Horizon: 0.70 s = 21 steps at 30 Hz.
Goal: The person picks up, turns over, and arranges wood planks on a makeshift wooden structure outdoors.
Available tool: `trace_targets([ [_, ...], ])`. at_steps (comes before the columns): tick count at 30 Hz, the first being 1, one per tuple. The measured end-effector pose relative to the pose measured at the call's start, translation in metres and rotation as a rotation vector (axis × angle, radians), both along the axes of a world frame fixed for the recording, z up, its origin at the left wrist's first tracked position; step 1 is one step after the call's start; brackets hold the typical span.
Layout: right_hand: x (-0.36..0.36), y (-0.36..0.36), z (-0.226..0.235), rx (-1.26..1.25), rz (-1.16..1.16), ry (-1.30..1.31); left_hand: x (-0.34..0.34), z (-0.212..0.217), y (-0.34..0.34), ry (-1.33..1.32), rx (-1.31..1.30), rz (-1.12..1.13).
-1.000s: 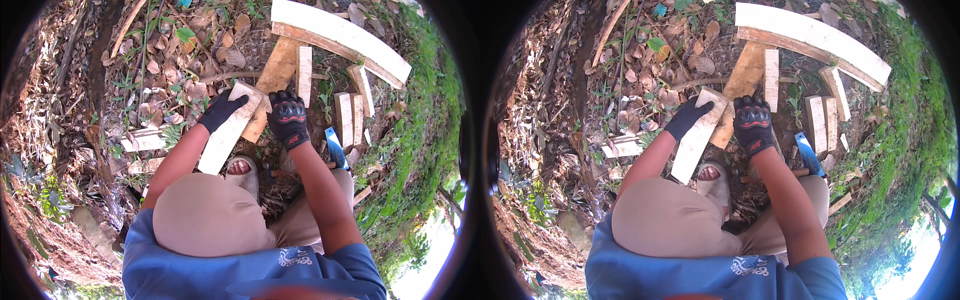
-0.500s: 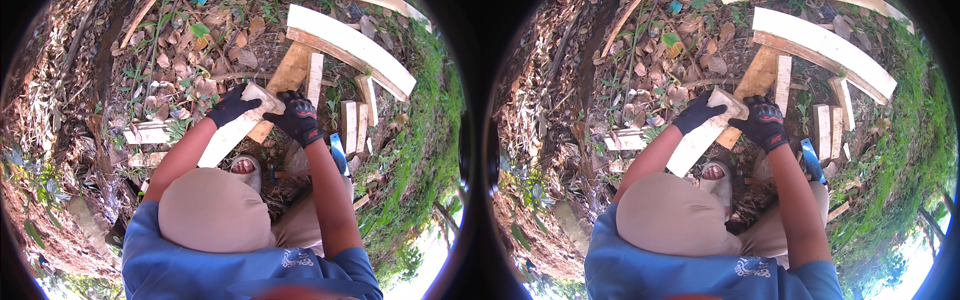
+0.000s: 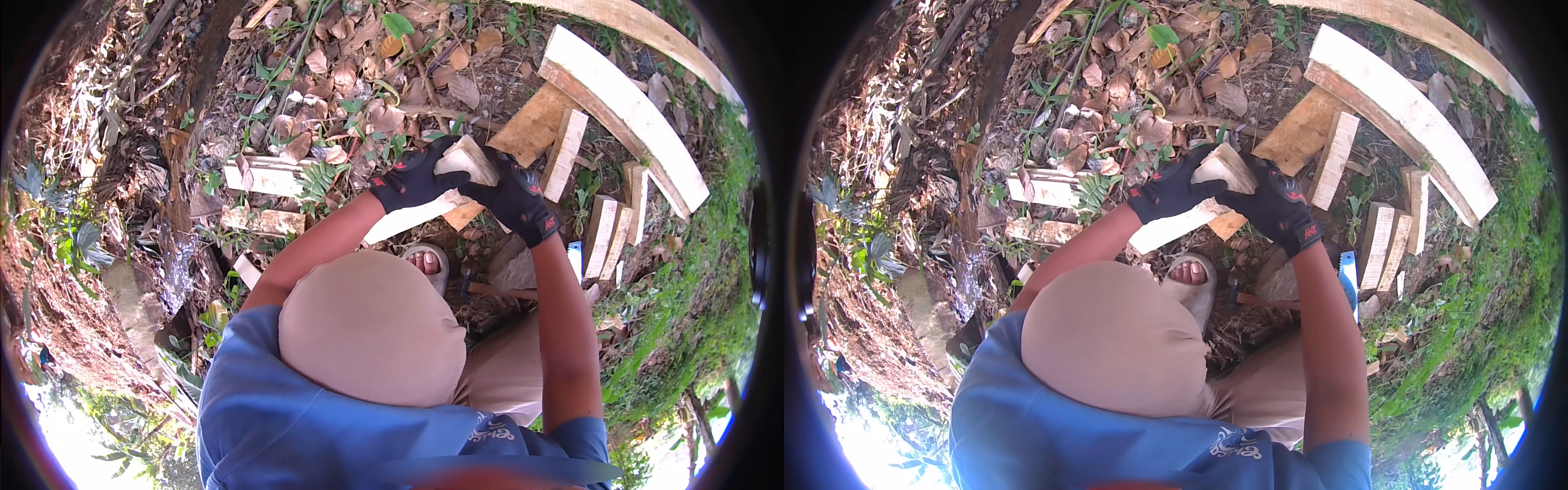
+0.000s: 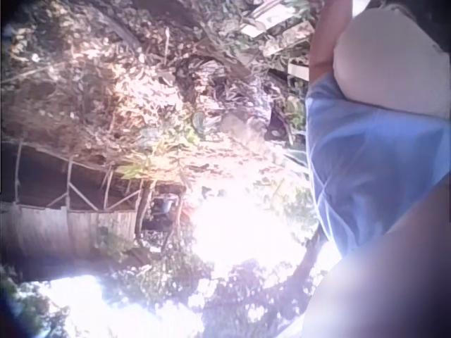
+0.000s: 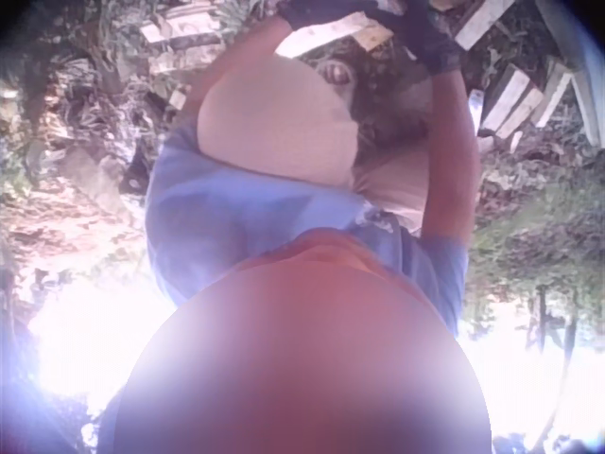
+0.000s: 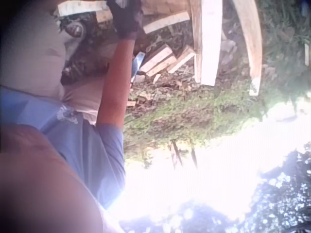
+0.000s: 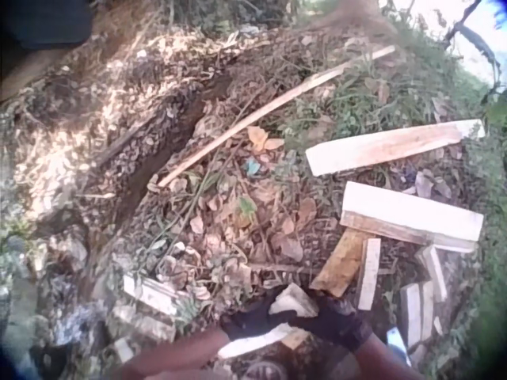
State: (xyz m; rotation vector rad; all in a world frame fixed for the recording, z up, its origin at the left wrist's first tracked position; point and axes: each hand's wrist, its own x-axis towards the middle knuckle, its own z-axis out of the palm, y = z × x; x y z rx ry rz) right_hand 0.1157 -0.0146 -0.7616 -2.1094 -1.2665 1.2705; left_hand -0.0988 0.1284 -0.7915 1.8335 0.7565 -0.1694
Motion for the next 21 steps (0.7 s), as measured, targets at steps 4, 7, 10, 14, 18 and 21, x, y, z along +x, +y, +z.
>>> trace_targets([
  [4, -0.001, -0.014, 0.037, 0.090, -0.144, 0.030, 0.014, 0.022, -0.001, -0.068, -0.029, -0.040],
  [7, 0.004, -0.044, 0.069, 0.076, -0.302, -0.066, 0.050, 0.033, -0.016, -0.258, -0.229, -0.065],
  [10, 0.015, -0.088, 0.094, -0.010, -0.449, -0.018, 0.087, 0.053, -0.028, -0.223, -0.185, -0.324],
  [14, 0.014, -0.143, 0.095, 0.061, -0.717, -0.055, 0.155, 0.085, -0.057, -0.162, 0.074, -0.635],
  [18, 0.030, -0.197, 0.079, 0.262, -0.981, 0.198, 0.228, 0.108, -0.090, -0.077, 0.185, -0.890],
  [21, 0.058, -0.224, 0.061, 0.407, -1.218, 0.401, 0.276, 0.112, -0.093, -0.017, 0.294, -1.040],
])
